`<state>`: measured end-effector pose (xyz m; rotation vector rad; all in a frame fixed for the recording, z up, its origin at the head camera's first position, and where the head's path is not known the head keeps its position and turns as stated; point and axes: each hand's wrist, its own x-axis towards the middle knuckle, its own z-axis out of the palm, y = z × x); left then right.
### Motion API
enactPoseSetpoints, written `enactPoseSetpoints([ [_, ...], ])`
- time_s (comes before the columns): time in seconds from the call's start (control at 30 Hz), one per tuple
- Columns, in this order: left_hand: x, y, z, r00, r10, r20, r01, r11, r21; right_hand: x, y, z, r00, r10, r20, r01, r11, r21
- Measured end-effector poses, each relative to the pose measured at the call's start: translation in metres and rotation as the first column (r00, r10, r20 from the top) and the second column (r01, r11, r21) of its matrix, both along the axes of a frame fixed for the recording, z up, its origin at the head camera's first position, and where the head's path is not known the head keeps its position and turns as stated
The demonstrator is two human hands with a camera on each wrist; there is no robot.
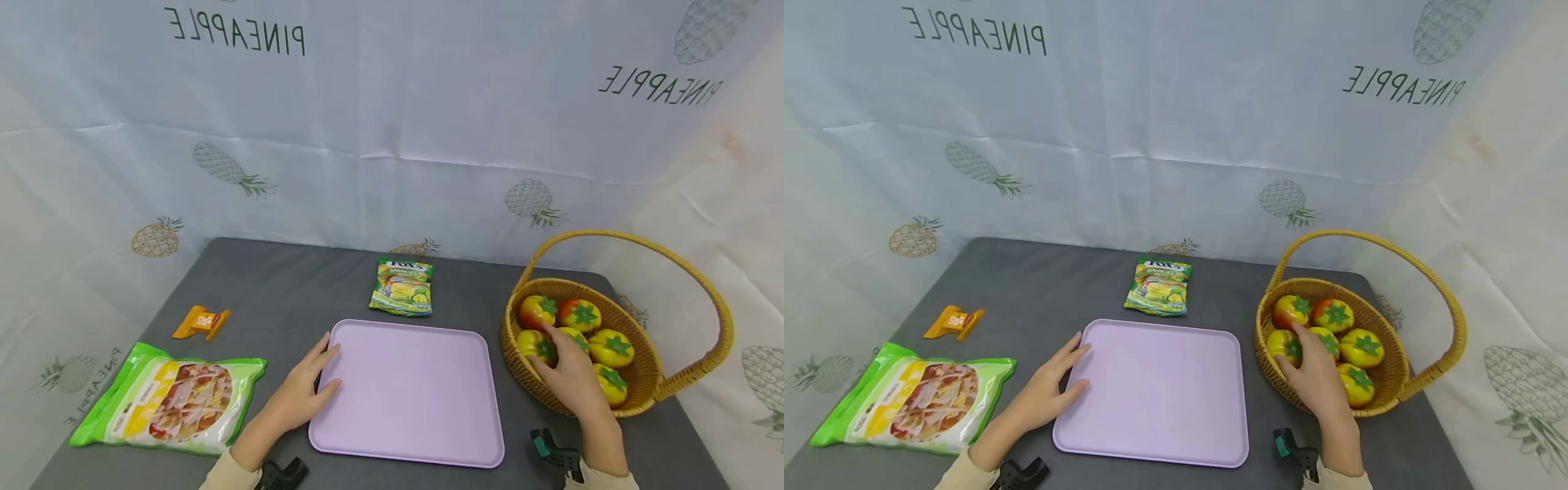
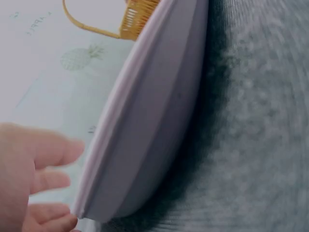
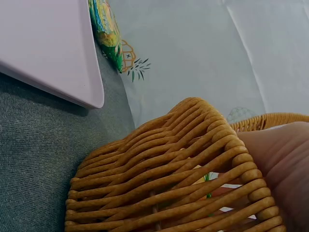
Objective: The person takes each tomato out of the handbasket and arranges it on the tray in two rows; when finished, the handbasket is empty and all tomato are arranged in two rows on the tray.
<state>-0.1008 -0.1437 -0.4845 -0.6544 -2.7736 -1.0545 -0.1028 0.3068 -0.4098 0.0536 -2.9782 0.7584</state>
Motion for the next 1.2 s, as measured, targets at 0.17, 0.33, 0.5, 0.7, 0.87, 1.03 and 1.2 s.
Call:
enactPoseSetpoints([
  [0.17, 0.0, -0.002, -0.009, 0.998, 0.049, -0.025, -0.048, 0.998, 0.039, -0.002, 0.0, -0.001, 0.998, 0.005, 0.07, -0.006, 1.0, 0.017],
  [0.33, -0.002, -0.005, -0.014, 0.998, 0.034, -0.052, -0.032, 0.999, 0.04, -0.002, 0.001, -0.002, 0.996, 0.001, 0.09, -0.002, 1.0, 0.021],
  [0.5, -0.005, -0.009, -0.019, 0.995, 0.013, -0.099, -0.009, 0.999, 0.034, -0.001, 0.003, -0.003, 0.993, -0.006, 0.116, 0.004, 1.0, 0.01],
  [0.7, -0.007, -0.011, -0.021, 0.982, 0.021, -0.188, -0.022, 1.0, -0.002, -0.003, 0.003, -0.004, 0.992, -0.011, 0.127, 0.011, 1.0, 0.002],
  [0.87, -0.007, -0.012, -0.02, 0.977, 0.023, -0.21, -0.028, 0.999, -0.021, -0.004, 0.002, -0.003, 0.995, -0.011, 0.1, 0.01, 1.0, 0.013],
  [1.03, -0.006, -0.012, -0.021, 0.976, 0.02, -0.219, -0.027, 0.999, -0.031, -0.003, 0.001, -0.003, 0.997, -0.023, 0.072, 0.021, 1.0, 0.021],
  [1.2, -0.006, -0.012, -0.021, 0.976, 0.018, -0.218, -0.024, 0.999, -0.027, -0.003, 0.002, -0.003, 0.999, -0.045, 0.019, 0.045, 0.999, 0.021],
])
